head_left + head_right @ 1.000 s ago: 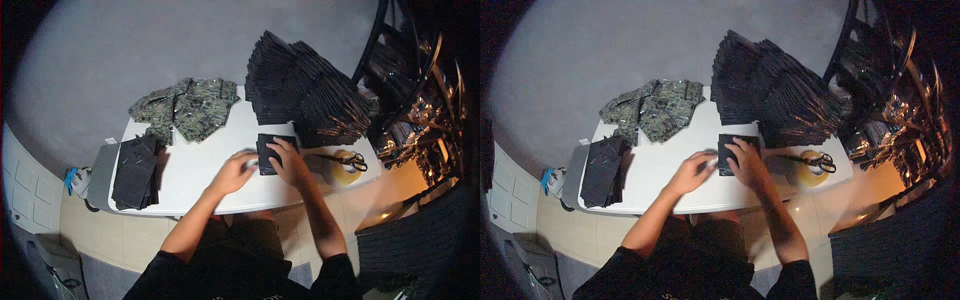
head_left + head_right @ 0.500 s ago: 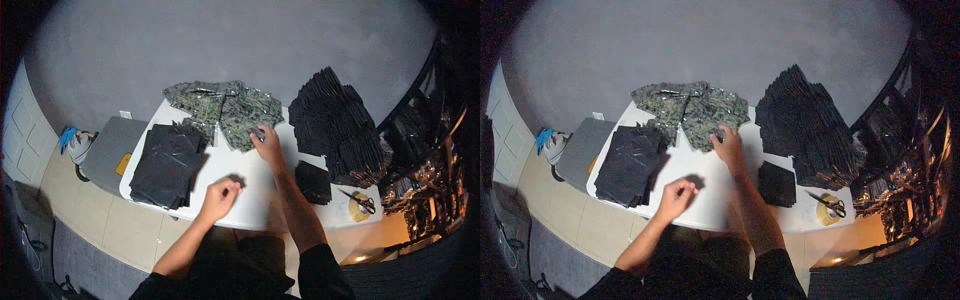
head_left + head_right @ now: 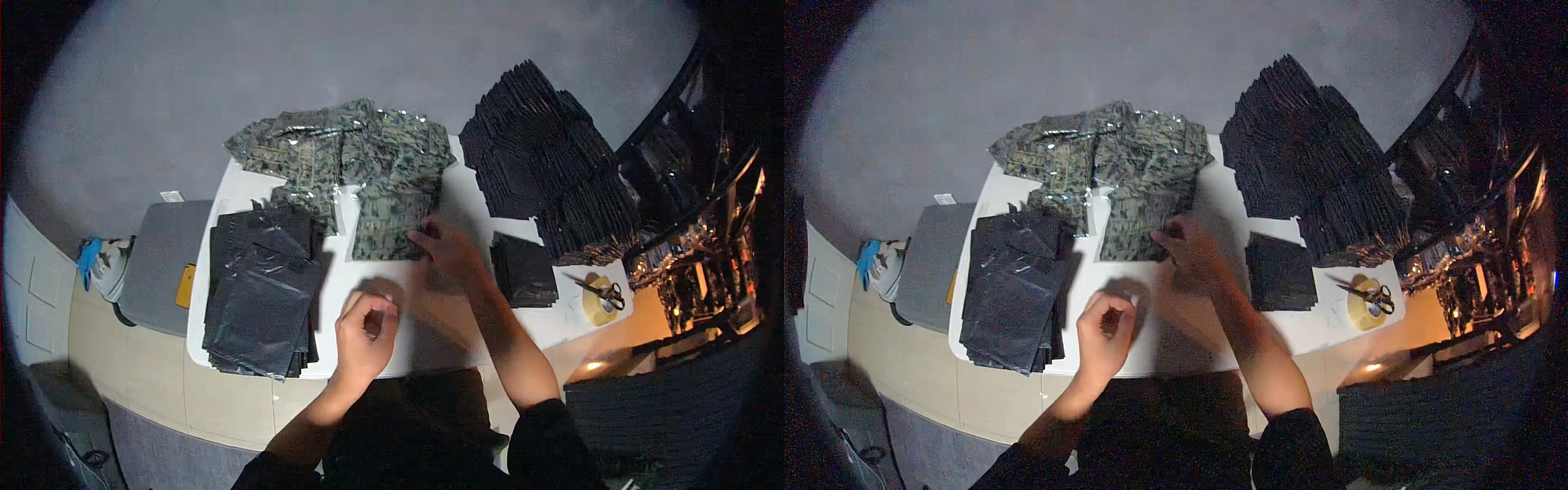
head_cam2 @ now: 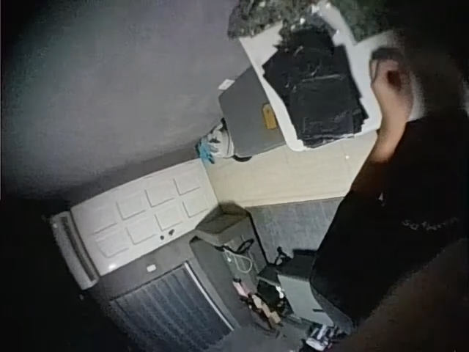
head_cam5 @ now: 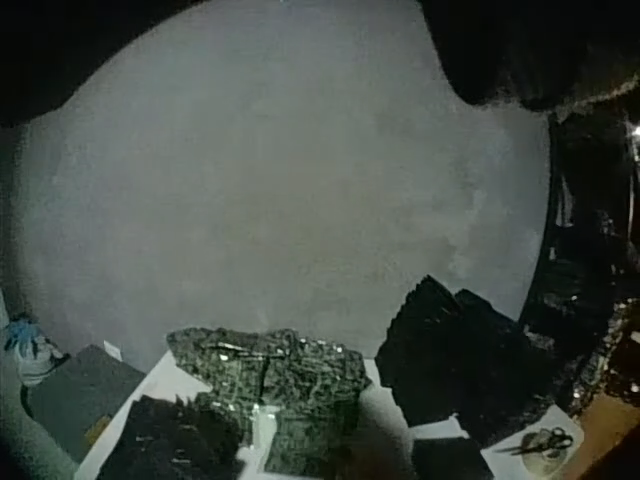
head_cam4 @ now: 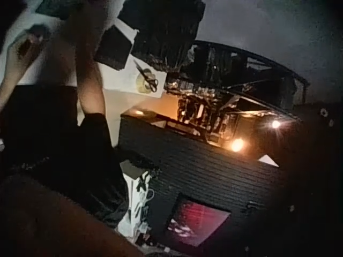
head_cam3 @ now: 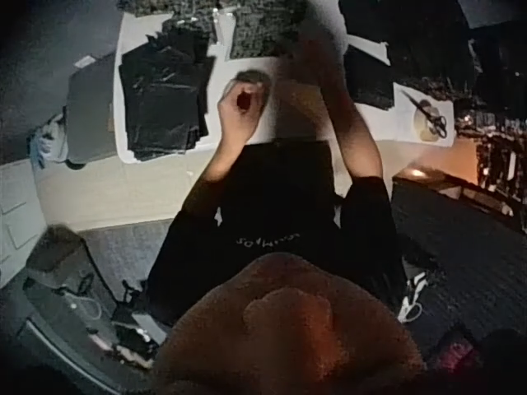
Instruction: The recorder is packaging small camouflage-patterned fabric patches into individual black plastic bags and pressing them flat.
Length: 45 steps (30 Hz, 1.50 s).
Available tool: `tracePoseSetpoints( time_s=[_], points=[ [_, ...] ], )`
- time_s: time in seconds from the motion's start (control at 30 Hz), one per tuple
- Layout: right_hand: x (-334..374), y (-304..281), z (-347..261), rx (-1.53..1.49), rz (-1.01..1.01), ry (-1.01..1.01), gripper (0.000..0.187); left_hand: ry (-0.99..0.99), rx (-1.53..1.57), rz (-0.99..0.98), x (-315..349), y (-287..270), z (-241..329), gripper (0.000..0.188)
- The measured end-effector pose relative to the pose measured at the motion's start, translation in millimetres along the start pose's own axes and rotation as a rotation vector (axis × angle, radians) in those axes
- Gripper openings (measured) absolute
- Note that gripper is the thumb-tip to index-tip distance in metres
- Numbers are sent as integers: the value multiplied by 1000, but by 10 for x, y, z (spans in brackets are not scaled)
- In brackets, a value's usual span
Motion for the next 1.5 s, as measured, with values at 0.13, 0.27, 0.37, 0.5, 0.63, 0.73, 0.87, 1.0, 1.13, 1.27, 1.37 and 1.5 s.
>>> tracePoseSetpoints(
  time_s=[0.13, 0.27, 0.37, 0.5, 0.63, 0.73, 0.87, 1.0, 1.13, 1.27, 1.37, 1.5],
  points=[
    [792, -192, 369, 18, 40, -2, 36, 256, -232, 110, -39, -44, 173, 22],
    [1487, -36, 146, 393, 196, 3, 50, 213, -317, -9, 56, -139, 192, 23],
    [1545, 68, 95, 365, 359, -198, 67, 296, -479, -140, 6, -158, 266, 35],
    [1498, 454, 107, 554, 246, -201, 79, 374, -782, -321, -33, -107, 202, 54],
    [1514, 548, 229, 634, 156, -235, 81, 273, -816, -475, 51, -283, 373, 60],
    [1584, 506, 213, 517, 162, -318, 75, 249, -878, -497, 73, -390, 502, 62],
    [1522, 420, 145, 537, 133, -368, 77, 376, -827, -492, -84, -162, 483, 70],
    [1332, 501, 390, 667, 124, -422, 79, 408, -856, -536, -110, 91, 276, 84],
    [1382, 488, 416, 720, 135, -452, 79, 360, -959, -472, -47, 168, 186, 89],
    [1440, 461, 308, 724, 116, -437, 76, 341, -965, -441, -8, 183, 107, 86],
    [1418, 439, 282, 744, 66, -440, 77, 304, -965, -440, -27, 169, 103, 86],
    [1414, 427, 358, 716, 56, -399, 79, 261, -1027, -480, -49, 216, 111, 86]
  ],
)
Point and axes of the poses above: each hand's wrist, its own x-axis away from the middle knuckle, its own y-axis out of the palm, z = x × y, the point moved 1 cm from there along -x, towards the middle knuckle, and after that the axes turned 12 degrees about -x, right-handed, at the moved point
